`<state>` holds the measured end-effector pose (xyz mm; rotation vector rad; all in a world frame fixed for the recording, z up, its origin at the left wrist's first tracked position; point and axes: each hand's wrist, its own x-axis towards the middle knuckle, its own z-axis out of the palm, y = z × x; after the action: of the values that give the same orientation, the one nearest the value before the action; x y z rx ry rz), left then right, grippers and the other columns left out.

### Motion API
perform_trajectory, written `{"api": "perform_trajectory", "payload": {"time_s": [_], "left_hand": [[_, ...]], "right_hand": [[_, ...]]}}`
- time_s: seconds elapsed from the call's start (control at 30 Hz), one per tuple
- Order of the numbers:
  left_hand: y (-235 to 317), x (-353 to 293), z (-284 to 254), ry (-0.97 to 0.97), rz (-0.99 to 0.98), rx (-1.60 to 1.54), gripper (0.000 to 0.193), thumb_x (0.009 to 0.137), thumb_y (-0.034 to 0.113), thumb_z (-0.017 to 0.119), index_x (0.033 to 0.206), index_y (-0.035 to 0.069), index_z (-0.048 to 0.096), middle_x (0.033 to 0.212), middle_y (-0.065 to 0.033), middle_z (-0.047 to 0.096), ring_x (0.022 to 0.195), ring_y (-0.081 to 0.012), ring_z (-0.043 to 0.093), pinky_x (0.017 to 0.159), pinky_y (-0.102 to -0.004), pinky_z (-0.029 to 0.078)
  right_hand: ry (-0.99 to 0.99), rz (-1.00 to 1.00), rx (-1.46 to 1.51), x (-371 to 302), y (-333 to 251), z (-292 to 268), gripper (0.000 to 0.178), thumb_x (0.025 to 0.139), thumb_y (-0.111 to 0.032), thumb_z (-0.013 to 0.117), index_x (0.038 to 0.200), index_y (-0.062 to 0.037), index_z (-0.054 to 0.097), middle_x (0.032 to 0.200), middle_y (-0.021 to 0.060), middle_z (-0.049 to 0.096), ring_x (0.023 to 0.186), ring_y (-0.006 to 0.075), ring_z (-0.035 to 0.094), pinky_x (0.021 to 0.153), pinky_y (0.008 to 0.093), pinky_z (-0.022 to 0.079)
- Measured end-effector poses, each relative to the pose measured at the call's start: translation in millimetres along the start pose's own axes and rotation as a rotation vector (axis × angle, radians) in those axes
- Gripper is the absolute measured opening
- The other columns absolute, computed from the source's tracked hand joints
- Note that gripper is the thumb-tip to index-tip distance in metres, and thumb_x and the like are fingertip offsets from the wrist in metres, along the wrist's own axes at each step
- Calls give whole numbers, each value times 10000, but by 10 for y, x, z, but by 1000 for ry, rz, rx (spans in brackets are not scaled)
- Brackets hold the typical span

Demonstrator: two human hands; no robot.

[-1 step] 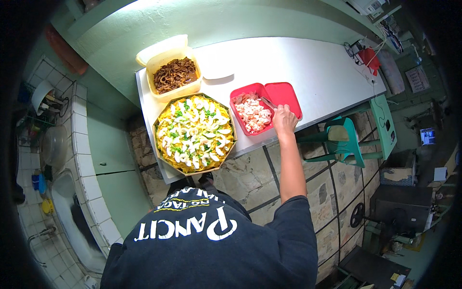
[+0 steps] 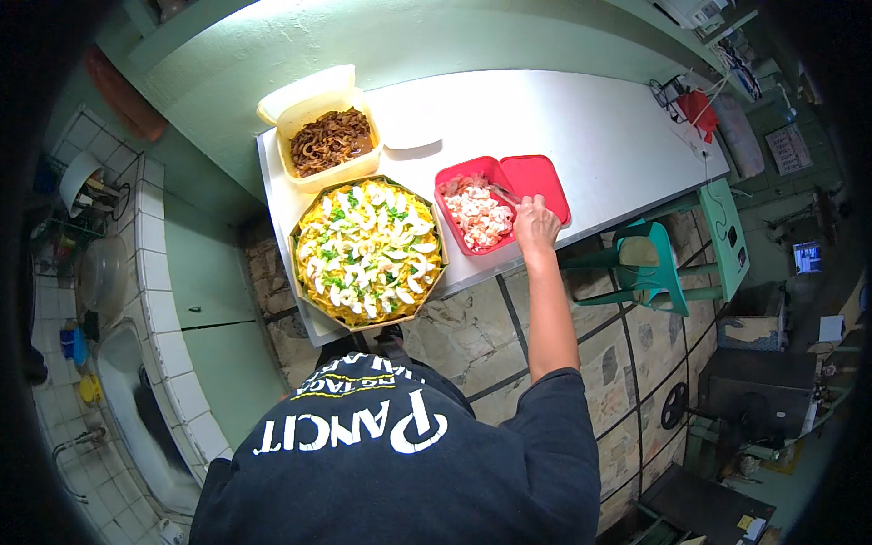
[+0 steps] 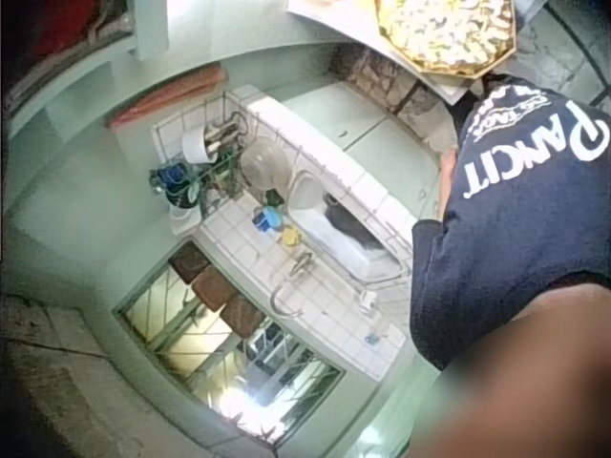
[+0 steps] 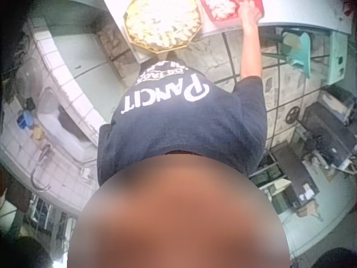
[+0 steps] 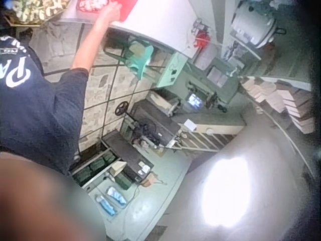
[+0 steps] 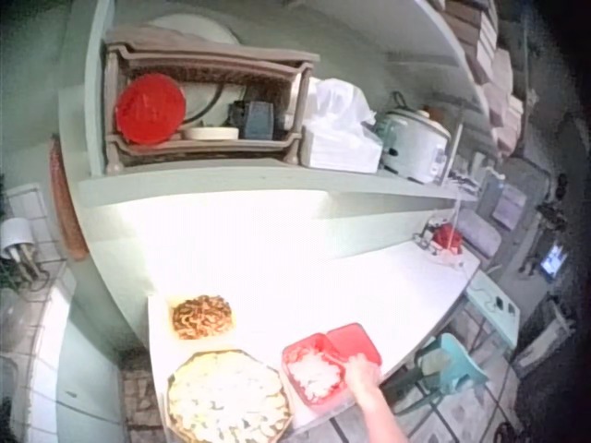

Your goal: The person places a large round tray of food on a counter and uses tongs to transfer small white pieces from a red container onto the tray. The person repeatedly picks up pieces and arranges them on the tray surface.

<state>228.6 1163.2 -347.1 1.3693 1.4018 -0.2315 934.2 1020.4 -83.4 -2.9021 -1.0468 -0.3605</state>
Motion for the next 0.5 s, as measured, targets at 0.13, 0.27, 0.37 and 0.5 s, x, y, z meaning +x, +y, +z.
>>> {"api": "perform_trajectory", "payload": {"time_s": [0.13,0.27,0.37,0.5], "left_hand": [[30,17,-47,10,-55,-51,379,888,324,662,686,4,630,618,-34,579,586,-123,489,553,-335,402],[49,20,-82,-4,-35,-20,391,888,337,653,694,-2,634,639,-51,599,586,-133,503,559,-340,411],[38,41,-58,-9,-46,10,402,886,349,646,729,-21,649,668,-78,629,600,-154,527,581,-356,430],[5,0,-34,19,12,81,422,890,366,633,777,-40,661,700,-108,657,628,-189,568,610,-380,452]], "right_hand": [[0,-83,-29,56,-7,73,219,908,-276,612,897,-60,644,937,135,623,752,357,679,650,485,543],[8,-3,33,-42,80,-67,207,908,-283,613,900,-78,639,941,118,622,759,360,676,648,500,536],[-78,74,42,-155,141,-248,213,919,-292,594,966,-93,654,978,117,629,836,379,663,718,508,524],[-53,65,159,-126,-41,-272,237,925,-298,580,964,-81,668,949,137,654,867,388,653,749,507,514]]}}
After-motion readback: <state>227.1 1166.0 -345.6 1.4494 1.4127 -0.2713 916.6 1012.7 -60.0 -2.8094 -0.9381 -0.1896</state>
